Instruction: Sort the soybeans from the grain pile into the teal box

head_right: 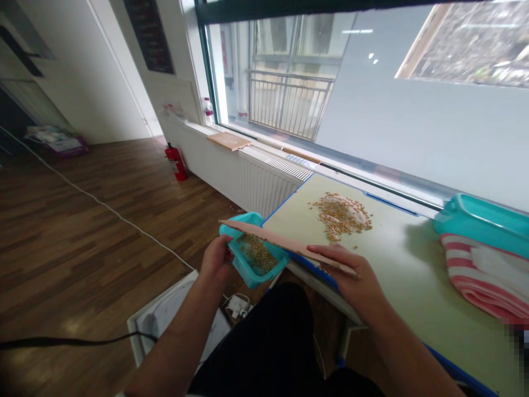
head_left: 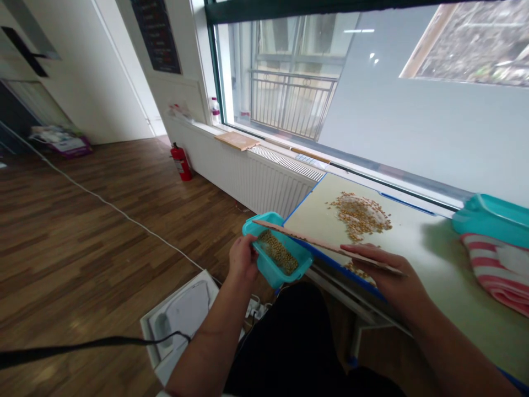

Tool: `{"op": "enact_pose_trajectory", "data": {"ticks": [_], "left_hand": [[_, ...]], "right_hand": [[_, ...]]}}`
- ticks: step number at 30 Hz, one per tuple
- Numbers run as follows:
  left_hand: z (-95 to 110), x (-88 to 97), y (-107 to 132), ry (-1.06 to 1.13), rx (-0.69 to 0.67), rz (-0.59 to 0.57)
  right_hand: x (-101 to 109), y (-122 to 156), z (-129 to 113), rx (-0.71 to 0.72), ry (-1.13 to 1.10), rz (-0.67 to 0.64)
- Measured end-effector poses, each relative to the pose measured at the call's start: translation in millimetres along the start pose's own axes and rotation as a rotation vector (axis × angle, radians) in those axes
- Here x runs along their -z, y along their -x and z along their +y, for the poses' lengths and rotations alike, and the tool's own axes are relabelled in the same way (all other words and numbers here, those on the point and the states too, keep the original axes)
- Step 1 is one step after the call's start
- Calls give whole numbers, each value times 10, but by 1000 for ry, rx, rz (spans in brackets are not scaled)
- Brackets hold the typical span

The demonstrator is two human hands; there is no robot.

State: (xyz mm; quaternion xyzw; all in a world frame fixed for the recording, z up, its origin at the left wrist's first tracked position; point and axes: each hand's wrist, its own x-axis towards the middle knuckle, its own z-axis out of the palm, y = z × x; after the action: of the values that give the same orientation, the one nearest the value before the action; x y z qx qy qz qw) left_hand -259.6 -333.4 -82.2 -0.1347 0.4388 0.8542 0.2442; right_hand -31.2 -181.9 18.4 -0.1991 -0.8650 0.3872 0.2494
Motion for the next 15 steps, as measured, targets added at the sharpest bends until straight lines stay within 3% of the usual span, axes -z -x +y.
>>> {"op": "enact_pose_trajectory", "data": {"ticks": [5,10,15], "left_hand": [[33,32,36,-6,-15,-6],[90,178,-43,-18,19,69],[111,422,-21,-20,8,137]], "right_hand": [[-16,108,-111,-51,9,62],[68,191,-154,-75,32,156],[412,219,202,-47,79,369]]}}
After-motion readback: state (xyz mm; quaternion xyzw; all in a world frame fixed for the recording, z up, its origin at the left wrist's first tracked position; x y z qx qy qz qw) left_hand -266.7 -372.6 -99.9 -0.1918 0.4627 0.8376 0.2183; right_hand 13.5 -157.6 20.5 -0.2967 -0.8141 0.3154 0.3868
